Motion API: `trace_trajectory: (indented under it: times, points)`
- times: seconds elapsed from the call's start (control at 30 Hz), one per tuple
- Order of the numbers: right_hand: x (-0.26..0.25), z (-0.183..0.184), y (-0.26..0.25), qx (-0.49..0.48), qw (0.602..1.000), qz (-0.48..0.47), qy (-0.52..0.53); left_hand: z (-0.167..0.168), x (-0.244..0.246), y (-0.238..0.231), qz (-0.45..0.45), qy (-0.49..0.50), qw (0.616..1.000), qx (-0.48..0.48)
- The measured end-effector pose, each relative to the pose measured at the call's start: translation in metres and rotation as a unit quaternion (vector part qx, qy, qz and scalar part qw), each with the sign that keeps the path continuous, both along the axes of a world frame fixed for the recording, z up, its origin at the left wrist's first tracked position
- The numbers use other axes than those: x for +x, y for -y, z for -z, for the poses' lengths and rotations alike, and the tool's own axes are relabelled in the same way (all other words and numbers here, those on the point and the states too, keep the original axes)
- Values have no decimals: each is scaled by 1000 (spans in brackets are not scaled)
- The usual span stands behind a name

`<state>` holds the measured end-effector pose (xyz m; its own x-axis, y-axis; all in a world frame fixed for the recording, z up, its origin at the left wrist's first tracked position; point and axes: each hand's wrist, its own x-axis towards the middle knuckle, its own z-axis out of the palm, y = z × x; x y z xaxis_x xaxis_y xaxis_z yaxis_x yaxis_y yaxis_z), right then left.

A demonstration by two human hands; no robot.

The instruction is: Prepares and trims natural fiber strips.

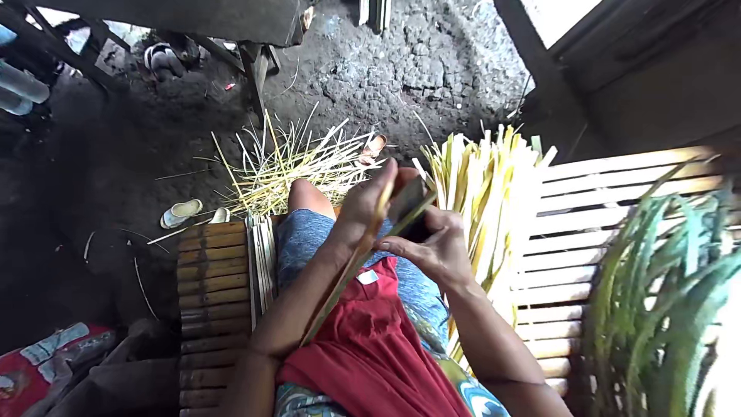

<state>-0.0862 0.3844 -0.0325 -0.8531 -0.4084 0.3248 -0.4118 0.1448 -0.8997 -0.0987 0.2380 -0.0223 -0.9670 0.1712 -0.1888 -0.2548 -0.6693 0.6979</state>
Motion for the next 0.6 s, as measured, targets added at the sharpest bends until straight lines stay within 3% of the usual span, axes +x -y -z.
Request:
trace_trajectory:
  times: [0.1, 0.23, 0.37, 0.43, 0.5, 0.6]
  points:
    - [1, 0, -4, -5, 1000, 3, -29, -2, -4, 11, -28, 14, 1000, -3]
    - [-29, -5, -15, -4, 1000, -3, -2, 4, 8, 11, 87, -27, 996, 1]
    - [-65, -18, -30, 24, 997, 69, -36, 8, 17, 5, 14, -26, 999, -36]
    - [-45, -15, -19, 36, 998, 46, -35, 9, 7, 10, -81, 29, 996, -10]
    - [-5, -6, -3, 38, 998, -43, -36, 15, -5, 26, -143, 55, 988, 36]
    - [26, 14, 19, 61, 985, -125, -104, 16, -10, 37, -95, 20, 993, 68]
